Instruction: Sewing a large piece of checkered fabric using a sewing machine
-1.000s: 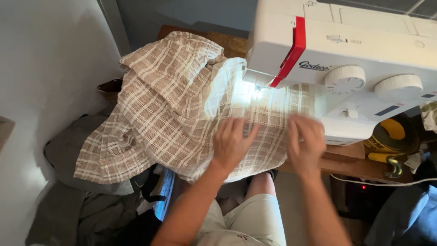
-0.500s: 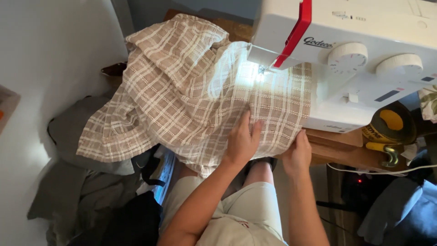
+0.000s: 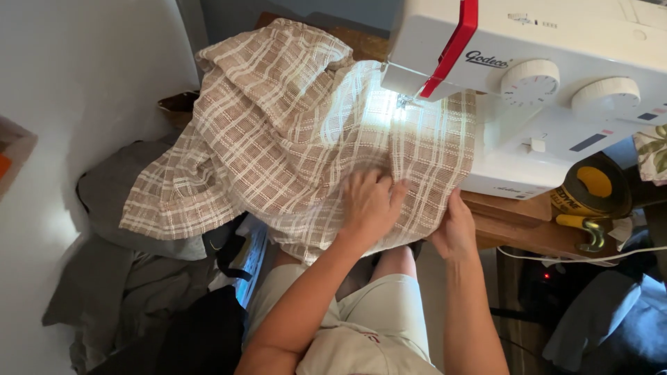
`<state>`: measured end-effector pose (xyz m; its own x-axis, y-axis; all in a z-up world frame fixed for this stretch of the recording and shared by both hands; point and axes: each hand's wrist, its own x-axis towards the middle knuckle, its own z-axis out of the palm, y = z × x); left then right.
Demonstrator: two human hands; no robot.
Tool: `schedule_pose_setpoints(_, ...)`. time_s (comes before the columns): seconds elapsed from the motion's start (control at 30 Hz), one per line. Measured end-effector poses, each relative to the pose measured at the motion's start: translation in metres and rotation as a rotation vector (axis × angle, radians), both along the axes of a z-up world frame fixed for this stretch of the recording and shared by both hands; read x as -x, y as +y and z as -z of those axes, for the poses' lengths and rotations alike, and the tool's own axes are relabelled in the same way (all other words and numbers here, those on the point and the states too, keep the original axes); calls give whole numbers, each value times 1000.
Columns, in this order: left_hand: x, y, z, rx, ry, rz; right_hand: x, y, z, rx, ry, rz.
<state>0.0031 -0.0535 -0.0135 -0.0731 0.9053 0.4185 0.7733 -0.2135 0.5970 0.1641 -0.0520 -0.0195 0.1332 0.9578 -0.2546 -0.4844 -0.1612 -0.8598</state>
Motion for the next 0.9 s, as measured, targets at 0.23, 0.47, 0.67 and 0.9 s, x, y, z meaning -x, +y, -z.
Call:
schedule_pose_setpoints(0.23, -7, -1, -24, 132, -480, 56, -7, 6, 9, -21, 60, 18)
schedule_pose_setpoints(0.47, -17, 23, 4, 75, -956, -28, -43, 20, 52, -124, 8, 96)
schedule_pose_setpoints(0.67, -5, 26, 14, 149, -875, -53, -63, 28, 77, -144, -34, 117)
schedule_pose_setpoints(0.9, -4, 30, 24, 209, -1123, 26, -62, 24, 67, -175, -160, 105)
